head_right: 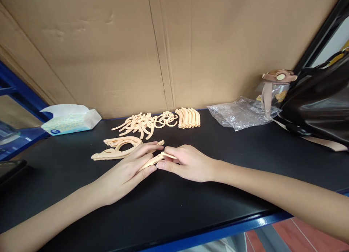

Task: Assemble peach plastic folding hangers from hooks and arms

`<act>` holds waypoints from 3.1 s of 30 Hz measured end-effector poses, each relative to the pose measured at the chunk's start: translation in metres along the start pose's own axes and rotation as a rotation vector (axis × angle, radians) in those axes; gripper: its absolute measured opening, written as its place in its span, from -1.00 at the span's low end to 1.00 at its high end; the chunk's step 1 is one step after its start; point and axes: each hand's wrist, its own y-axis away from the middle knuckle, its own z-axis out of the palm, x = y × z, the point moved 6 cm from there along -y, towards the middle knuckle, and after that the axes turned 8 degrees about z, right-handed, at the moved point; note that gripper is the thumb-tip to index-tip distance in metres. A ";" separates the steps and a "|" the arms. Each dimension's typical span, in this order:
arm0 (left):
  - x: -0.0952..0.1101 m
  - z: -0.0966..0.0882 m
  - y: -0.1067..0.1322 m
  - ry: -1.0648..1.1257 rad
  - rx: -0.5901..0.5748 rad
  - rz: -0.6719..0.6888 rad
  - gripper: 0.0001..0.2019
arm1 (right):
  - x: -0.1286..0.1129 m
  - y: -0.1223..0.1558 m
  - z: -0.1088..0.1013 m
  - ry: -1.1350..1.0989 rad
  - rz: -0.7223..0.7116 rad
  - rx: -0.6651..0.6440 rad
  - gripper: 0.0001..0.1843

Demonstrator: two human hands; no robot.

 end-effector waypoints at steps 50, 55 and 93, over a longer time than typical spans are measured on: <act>0.006 0.009 0.000 -0.044 -0.093 0.074 -0.71 | -0.009 0.006 0.002 0.805 -0.179 0.049 -0.55; 0.006 0.009 0.000 -0.057 -0.089 0.080 -0.73 | -0.017 0.010 0.002 0.954 -0.308 0.163 -0.55; -0.039 -0.016 0.011 -0.036 0.295 -0.305 -0.76 | 0.015 -0.004 -0.037 0.291 -0.071 0.272 -0.68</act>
